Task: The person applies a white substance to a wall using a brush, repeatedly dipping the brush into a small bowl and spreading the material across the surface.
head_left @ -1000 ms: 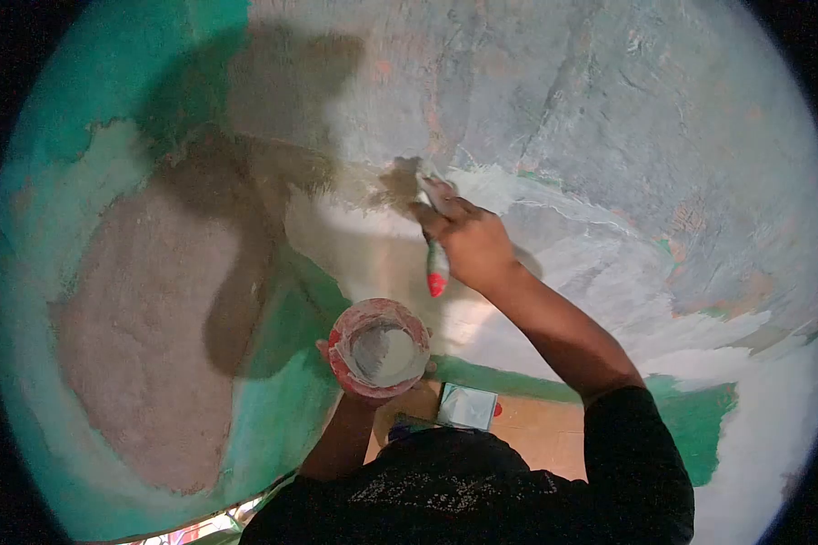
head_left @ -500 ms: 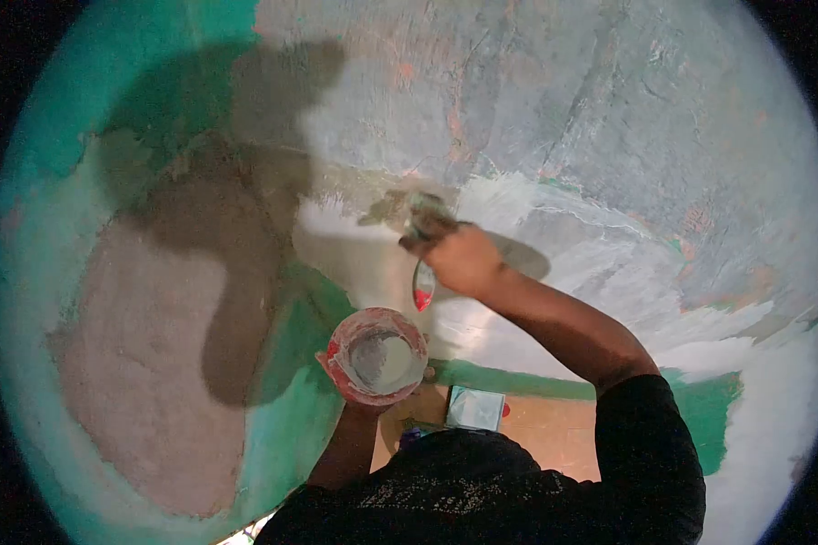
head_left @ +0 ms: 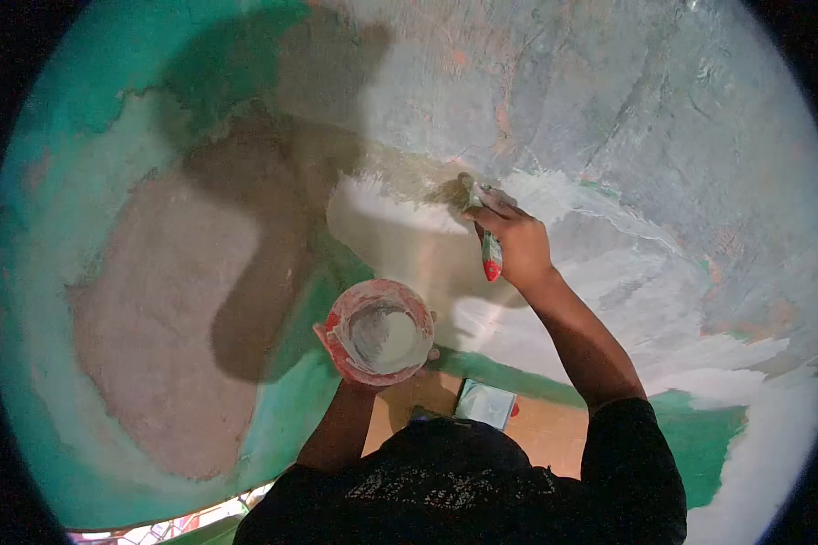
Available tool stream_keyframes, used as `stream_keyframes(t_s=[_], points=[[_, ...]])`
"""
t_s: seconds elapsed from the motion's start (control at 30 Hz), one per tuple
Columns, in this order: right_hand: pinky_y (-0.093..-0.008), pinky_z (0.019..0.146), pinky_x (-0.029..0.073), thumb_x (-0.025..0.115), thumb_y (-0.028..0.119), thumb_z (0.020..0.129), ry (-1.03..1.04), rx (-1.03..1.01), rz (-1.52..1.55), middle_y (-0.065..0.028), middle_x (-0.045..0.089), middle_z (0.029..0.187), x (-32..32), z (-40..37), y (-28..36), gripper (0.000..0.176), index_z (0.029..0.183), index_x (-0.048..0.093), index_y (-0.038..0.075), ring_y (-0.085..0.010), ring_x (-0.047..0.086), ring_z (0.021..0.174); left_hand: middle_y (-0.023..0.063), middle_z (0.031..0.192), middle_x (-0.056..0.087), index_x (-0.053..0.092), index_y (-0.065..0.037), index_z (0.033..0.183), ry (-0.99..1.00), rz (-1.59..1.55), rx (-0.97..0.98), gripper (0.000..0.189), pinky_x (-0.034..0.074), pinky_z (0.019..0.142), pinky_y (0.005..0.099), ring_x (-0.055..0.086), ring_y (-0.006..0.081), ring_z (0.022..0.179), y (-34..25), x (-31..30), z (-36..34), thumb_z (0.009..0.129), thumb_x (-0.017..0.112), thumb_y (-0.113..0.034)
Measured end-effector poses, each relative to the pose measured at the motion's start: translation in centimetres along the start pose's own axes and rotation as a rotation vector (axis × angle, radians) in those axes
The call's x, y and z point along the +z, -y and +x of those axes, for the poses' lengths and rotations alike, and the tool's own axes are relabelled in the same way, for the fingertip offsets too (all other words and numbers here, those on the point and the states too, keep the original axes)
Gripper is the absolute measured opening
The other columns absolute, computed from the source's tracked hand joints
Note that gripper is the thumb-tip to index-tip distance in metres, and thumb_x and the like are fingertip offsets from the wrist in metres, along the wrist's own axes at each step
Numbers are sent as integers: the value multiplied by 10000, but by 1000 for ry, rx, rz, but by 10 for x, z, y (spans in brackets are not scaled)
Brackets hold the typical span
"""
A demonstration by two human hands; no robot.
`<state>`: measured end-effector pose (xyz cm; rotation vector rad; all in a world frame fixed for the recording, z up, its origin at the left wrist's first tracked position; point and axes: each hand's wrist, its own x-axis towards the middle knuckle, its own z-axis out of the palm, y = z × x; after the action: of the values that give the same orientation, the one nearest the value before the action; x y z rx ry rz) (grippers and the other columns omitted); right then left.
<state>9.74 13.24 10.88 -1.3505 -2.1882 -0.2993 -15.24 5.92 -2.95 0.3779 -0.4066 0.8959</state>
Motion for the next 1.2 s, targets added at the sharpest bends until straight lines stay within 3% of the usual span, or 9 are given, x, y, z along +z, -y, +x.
stream_keyframes(t_s=[0.27,0.37,0.47,0.6,0.7,0.73,0.83,0.93,1.2], points=[[-420,878,542,617,31,743,-69,39,126,-84,581,1338,11,-11,-9,390,1097,683,181,-322,585,1174,255,1416,410,387,-112,1426,-288,95,137,1082,469,923,678,450,468,1261,24,26,5,663,561,-859],[-380,876,524,643,-14,772,-249,-57,282,-176,651,1177,16,-13,-16,316,1053,695,122,-368,639,1048,253,1422,406,382,-110,1430,-282,86,128,1086,458,936,673,448,465,1265,33,23,3,667,545,-864],[-319,846,519,658,-35,816,-199,91,527,-171,694,1073,16,-19,-23,241,1020,709,82,-311,680,968,250,1427,403,377,-107,1435,-270,73,135,1090,448,949,667,446,463,1269,42,20,6,671,530,-870],[-292,792,526,734,-13,818,-347,93,741,-130,726,975,15,-33,-34,189,999,685,4,-183,684,904,247,1435,399,371,-104,1441,-248,64,143,1096,434,967,661,444,459,1274,55,18,9,677,509,-877],[-269,774,521,750,-7,812,-148,277,1057,-125,711,984,-26,-38,-20,162,964,694,-11,-157,664,833,244,1440,395,366,-102,1445,-246,68,146,1100,423,981,655,442,457,1278,62,16,10,681,493,-883],[-268,743,526,784,13,776,-224,226,1198,-114,717,945,-35,-38,-8,182,936,699,-3,-161,671,794,243,1442,394,364,-101,1447,-241,71,148,1102,420,985,654,441,456,1279,65,16,10,682,488,-884],[-295,740,540,817,41,729,200,-129,936,-116,724,903,-78,-44,-3,224,919,705,10,-190,698,800,241,1448,391,359,-99,1451,-222,62,156,1106,410,999,648,440,453,1283,76,12,12,686,472,-890],[-335,746,554,834,71,699,334,-335,1089,-133,728,900,-69,-52,4,271,939,715,30,-243,718,825,238,1453,388,354,-96,1455,-199,46,166,1111,399,1012,643,438,450,1287,87,7,17,691,457,-895],[-373,767,552,774,152,782,511,-430,1037,-139,721,954,-73,-49,17,238,997,719,68,-315,705,856,232,1468,379,341,-90,1467,-122,27,198,1124,371,1048,630,433,444,1297,103,1,22,702,415,-910]])
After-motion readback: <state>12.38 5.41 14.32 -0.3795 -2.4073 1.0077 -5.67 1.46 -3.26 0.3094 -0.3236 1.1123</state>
